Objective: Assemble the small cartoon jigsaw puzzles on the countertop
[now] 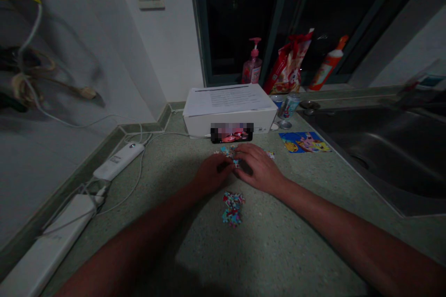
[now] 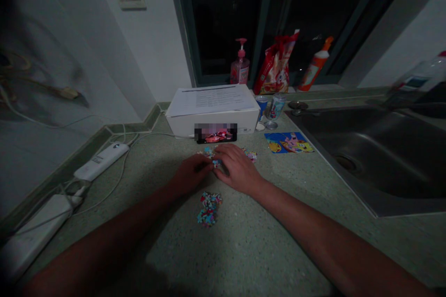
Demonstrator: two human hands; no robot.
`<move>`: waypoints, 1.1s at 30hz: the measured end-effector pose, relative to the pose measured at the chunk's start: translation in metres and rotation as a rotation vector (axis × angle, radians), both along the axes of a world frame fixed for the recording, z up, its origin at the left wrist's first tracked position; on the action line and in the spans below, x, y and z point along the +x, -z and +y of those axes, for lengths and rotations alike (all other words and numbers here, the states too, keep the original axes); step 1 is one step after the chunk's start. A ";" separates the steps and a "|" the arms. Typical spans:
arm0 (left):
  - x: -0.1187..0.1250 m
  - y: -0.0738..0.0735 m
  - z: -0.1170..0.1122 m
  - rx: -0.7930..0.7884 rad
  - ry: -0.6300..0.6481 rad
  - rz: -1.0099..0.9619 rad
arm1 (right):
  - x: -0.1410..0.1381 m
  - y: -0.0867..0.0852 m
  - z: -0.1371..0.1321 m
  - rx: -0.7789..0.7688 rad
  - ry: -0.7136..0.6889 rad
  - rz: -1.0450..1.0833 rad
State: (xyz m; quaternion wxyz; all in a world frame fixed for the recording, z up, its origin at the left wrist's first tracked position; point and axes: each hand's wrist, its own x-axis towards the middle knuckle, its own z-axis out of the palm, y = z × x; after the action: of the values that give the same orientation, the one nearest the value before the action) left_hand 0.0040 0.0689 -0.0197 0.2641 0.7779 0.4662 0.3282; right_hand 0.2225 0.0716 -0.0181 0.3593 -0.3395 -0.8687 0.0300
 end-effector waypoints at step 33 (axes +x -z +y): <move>-0.002 0.001 0.001 -0.064 -0.002 -0.013 | 0.003 -0.001 -0.001 0.193 -0.028 -0.066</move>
State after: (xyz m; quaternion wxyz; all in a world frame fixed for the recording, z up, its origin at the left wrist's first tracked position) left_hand 0.0022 0.0703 -0.0206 0.2918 0.7665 0.4754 0.3184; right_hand 0.2255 0.0705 -0.0174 0.3612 -0.2919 -0.8836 -0.0597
